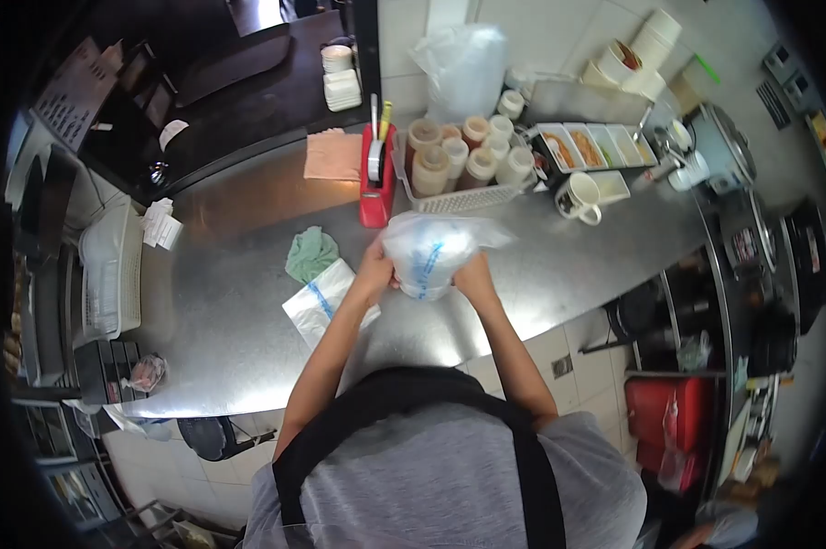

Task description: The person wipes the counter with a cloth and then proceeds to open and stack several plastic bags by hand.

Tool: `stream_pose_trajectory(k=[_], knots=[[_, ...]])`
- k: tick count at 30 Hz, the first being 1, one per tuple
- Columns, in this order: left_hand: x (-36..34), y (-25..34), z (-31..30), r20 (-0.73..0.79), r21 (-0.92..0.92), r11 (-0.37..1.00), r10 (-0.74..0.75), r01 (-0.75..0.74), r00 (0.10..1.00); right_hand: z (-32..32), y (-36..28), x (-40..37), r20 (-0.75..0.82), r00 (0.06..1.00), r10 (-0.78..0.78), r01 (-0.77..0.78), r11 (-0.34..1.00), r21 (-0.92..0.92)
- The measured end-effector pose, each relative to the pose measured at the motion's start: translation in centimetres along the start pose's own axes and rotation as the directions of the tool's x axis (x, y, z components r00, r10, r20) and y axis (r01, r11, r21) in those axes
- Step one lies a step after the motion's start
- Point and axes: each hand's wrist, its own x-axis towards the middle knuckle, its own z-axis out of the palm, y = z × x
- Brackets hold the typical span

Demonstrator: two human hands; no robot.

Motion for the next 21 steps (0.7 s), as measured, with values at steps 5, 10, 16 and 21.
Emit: stream_pose_trajectory(k=[5, 10, 16, 21], knots=[[2.0, -4.3, -0.6, -0.122, 0.351, 0.902, 0.309, -0.250, 0.943, 0.6, 1.0, -0.8, 0.071, 0.989, 0.131, -0.132, 0.991, 0.008], [0.8, -1.9, -0.2, -0.085, 0.223, 0.975, 0.026, -0.007, 0.996, 0.0, -0.5, -1.1, 0.128, 0.884, 0.450, -0.468, 0.854, 0.227], [-1.8, -1.6, -0.9, -0.017, -0.485, 0.868, -0.135, 0.110, 0.991, -1.7, -0.5, -2.7, 0.366, 0.728, 0.579, -0.681, 0.557, 0.475], [-5.8, 0.1, 0.1, 0.085, -0.771, 0.620, -0.128, 0.147, 0.988, -1.6, -3.2, -4.0, 0.351, 0.772, 0.530, -0.626, 0.541, 0.562]])
